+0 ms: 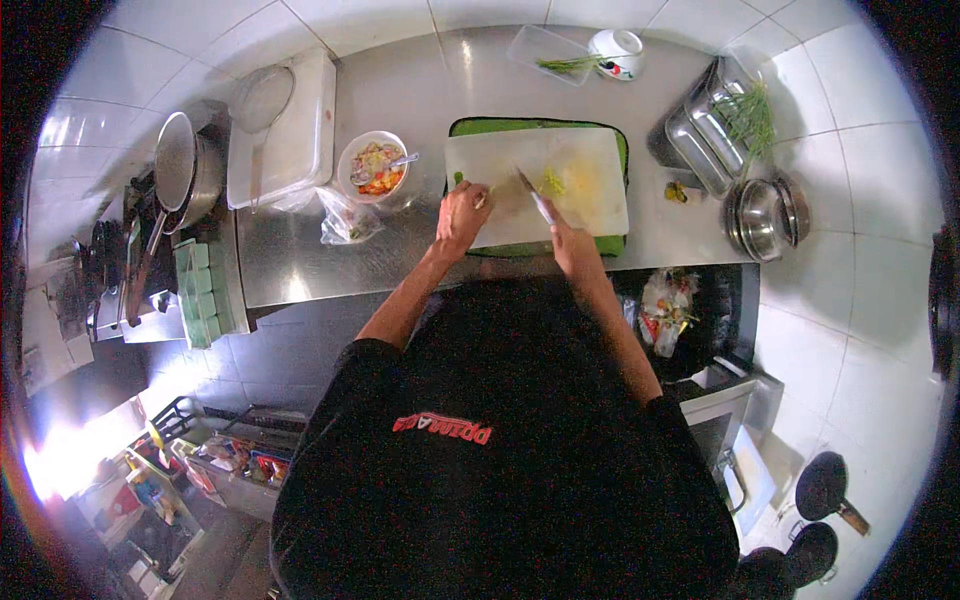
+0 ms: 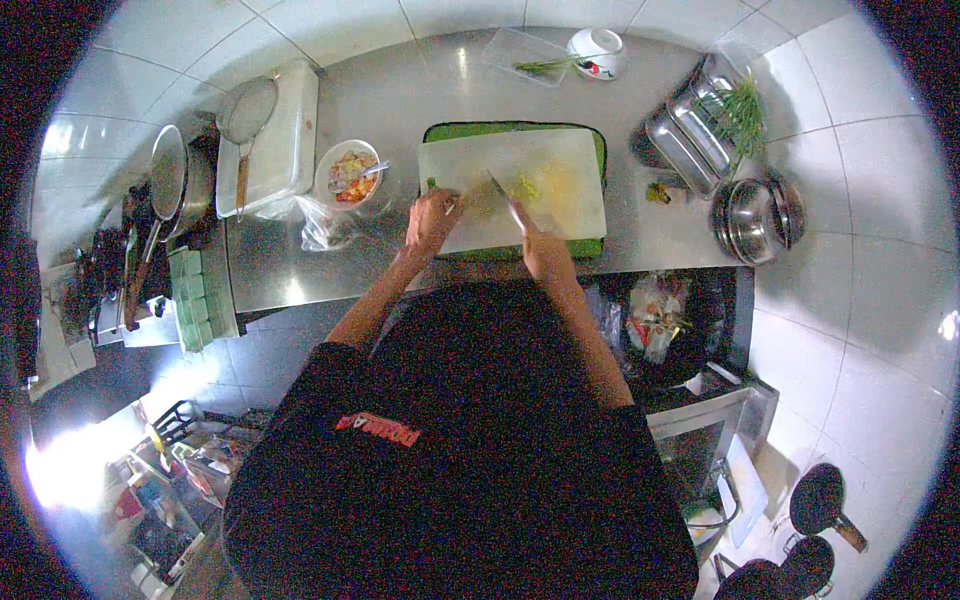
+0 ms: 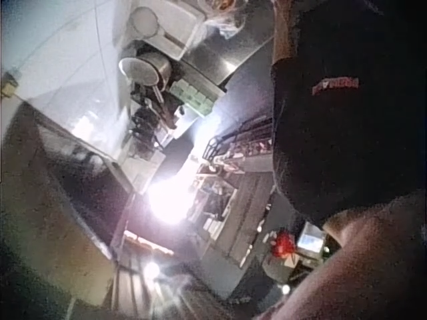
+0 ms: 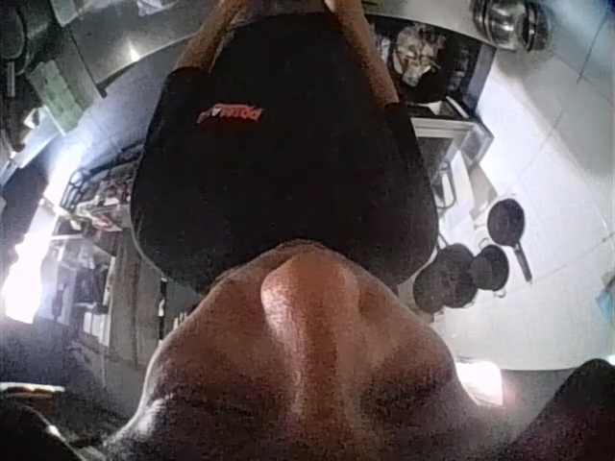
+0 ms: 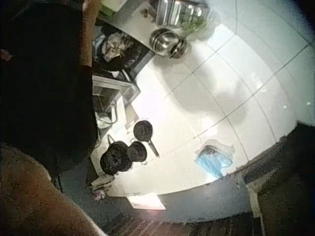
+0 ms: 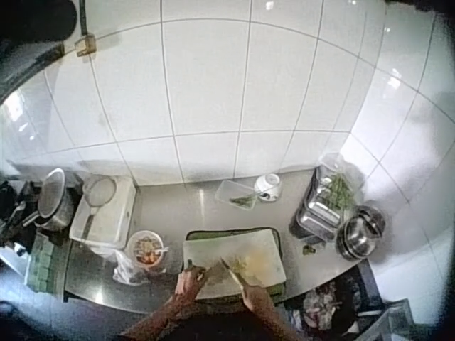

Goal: Chopping green onions on a cutting board with a kitchen knife.

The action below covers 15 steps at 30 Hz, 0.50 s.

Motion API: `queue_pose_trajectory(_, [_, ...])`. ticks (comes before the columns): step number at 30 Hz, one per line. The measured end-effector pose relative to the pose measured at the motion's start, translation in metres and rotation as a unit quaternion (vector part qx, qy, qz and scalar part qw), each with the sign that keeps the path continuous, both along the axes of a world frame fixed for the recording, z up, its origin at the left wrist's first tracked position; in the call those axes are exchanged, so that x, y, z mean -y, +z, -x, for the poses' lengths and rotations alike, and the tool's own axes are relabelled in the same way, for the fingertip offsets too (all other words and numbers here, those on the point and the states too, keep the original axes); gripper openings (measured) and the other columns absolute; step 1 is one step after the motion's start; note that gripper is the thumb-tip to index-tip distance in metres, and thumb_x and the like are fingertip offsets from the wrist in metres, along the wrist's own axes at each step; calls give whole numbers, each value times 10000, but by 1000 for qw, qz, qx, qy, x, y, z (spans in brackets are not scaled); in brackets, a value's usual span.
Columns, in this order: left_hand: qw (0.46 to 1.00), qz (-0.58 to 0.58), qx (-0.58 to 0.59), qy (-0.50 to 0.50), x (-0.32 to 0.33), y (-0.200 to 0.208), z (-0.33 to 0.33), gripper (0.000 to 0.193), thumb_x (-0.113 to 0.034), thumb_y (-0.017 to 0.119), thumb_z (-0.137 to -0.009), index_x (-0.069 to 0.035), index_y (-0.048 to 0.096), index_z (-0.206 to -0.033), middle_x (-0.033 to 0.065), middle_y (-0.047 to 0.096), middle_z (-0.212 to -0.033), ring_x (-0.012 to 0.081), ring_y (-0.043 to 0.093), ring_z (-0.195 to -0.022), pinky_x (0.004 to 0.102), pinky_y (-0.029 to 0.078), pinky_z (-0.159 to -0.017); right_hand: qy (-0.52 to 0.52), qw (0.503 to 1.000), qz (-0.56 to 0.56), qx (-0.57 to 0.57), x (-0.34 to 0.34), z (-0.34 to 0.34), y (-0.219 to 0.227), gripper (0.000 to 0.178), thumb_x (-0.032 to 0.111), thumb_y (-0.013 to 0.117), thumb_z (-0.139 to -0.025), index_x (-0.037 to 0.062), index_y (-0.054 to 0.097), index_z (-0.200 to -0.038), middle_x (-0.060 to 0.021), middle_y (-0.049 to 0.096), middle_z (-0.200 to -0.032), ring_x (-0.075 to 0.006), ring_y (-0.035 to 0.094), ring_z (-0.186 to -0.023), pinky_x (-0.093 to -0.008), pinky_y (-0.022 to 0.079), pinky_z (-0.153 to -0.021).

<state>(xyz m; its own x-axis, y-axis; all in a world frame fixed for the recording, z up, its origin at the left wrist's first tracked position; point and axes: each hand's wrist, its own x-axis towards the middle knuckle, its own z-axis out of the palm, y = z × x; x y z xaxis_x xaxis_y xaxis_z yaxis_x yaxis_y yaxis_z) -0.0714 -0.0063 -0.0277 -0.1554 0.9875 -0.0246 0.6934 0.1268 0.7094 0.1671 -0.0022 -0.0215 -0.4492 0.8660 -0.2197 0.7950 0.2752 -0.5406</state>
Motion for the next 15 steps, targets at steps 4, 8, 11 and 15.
queue_pose_trajectory(4, [999, -39, 21, 1, -13, -7, 1, 192, -201, 684, -797, -53, 711, -917, 144, 690, -848, 295, 678, -787, 371, 533, -701, -27, 997, -52, -55, -7, -15, -10, 592, 124, 489, -933, 233, 278, -1475, -244, 585, -658, -439, 590, -619, -510, 464, -583])
queue_pose_trajectory(8, [996, 33, 81, 3, -17, 6, -5, 187, -192, 671, -799, -54, 709, -920, 140, 683, -860, 280, 674, -781, 367, 529, -715, -99, 979, 13, -176, -16, -27, 3, 507, 203, 467, -947, 190, 333, -1436, -265, 621, -754, -467, 603, -700, -550, 476, -644])
queue_pose_trajectory(11, [997, 9, 50, -50, -13, 0, -8, 189, -186, 656, -812, -55, 700, -940, 141, 658, -885, 292, 654, -799, 383, 521, -729, -110, 993, 6, -41, -38, -39, 2, 420, 204, 448, -953, 113, 415, -1361, -253, 631, -781, -463, 608, -735, -556, 474, -668])
queue_pose_trajectory(15, [996, -8, -22, -91, -7, -5, -19, 171, -170, 644, -822, -65, 680, -952, 124, 634, -901, 308, 634, -805, 401, 520, -728, -18, 993, -98, 59, -74, -46, 0, 433, 161, 474, -914, 87, 449, -1340, -237, 620, -849, -412, 621, -802, -512, 495, -709])
